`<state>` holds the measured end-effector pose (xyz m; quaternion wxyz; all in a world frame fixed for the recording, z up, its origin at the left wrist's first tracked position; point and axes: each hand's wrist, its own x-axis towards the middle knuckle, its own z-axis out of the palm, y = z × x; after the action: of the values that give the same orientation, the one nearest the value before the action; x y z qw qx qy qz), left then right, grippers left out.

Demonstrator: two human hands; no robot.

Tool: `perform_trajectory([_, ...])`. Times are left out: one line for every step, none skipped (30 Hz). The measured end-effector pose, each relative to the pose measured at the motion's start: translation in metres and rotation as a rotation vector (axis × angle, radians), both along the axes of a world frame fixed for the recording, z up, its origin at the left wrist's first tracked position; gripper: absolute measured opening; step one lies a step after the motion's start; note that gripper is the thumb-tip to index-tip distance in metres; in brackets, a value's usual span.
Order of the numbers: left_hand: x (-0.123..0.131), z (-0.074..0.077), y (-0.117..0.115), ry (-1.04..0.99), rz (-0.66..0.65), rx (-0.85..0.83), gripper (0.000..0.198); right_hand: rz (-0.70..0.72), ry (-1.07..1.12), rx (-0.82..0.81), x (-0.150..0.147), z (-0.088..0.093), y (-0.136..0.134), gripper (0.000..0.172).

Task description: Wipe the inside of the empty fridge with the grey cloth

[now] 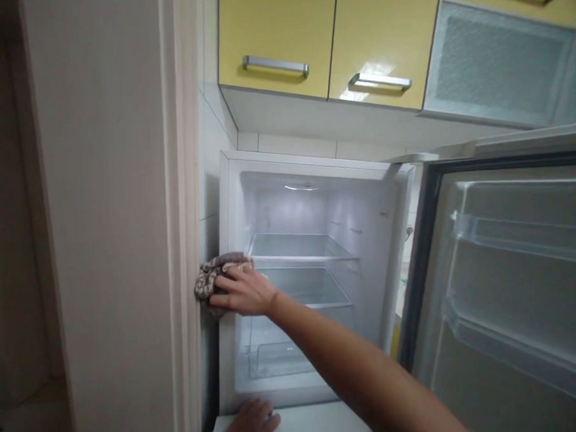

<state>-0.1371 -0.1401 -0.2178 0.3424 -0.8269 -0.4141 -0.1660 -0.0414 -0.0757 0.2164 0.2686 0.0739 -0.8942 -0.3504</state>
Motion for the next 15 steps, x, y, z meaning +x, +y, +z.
perform_trajectory([0.000,-0.003,0.004,-0.013,-0.008,0.046,0.031,-0.020,0.057,0.003,-0.001,0.028,0.003,0.024])
perform_trajectory([0.001,-0.006,0.008,-0.031,-0.011,0.077,0.024,-0.042,0.122,-0.002,-0.004,0.058,0.005,0.025])
perform_trajectory([0.002,-0.009,0.011,-0.048,-0.015,0.092,0.020,-0.053,0.193,-0.008,-0.009,0.088,0.006,0.026])
perform_trajectory([0.003,-0.011,0.012,-0.062,-0.011,0.097,0.017,-0.073,0.291,-0.028,-0.015,0.117,0.005,0.028])
perform_trajectory([0.005,-0.013,0.013,-0.071,0.001,0.095,0.016,-0.102,0.403,-0.069,-0.022,0.143,0.004,0.032])
perform_trajectory([0.005,-0.013,0.012,-0.072,0.014,0.086,0.015,-0.122,0.500,-0.114,-0.029,0.166,0.003,0.039])
perform_trajectory([0.006,-0.012,0.010,-0.070,0.030,0.065,0.017,-0.141,0.595,-0.166,-0.037,0.183,0.001,0.046])
perform_trajectory([0.006,-0.010,0.008,-0.069,0.041,0.030,0.021,-0.155,0.668,-0.219,-0.044,0.192,-0.001,0.051])
perform_trajectory([0.006,-0.005,0.007,-0.067,0.044,-0.015,0.026,-0.163,0.718,-0.269,-0.050,0.193,-0.003,0.057])
perform_trajectory([0.006,0.001,0.005,-0.069,0.043,-0.064,0.032,-0.168,0.746,-0.316,-0.055,0.184,-0.004,0.061])
perform_trajectory([0.007,0.009,0.003,-0.077,0.038,-0.107,0.034,-0.170,0.747,-0.357,-0.058,0.164,-0.006,0.064])
perform_trajectory([0.009,0.017,-0.001,-0.093,0.030,-0.140,0.034,-0.171,0.727,-0.396,-0.059,0.135,-0.008,0.067])
perform_trajectory([0.013,0.026,-0.006,-0.111,0.023,-0.163,0.033,-0.177,0.687,-0.431,-0.057,0.097,-0.010,0.067])
perform_trajectory([0.018,0.035,-0.015,-0.129,0.020,-0.181,0.032,-0.188,0.627,-0.468,-0.051,0.051,-0.013,0.067])
perform_trajectory([0.023,0.044,-0.027,-0.150,0.028,-0.201,0.033,-0.206,0.556,-0.512,-0.043,0.001,-0.016,0.066])
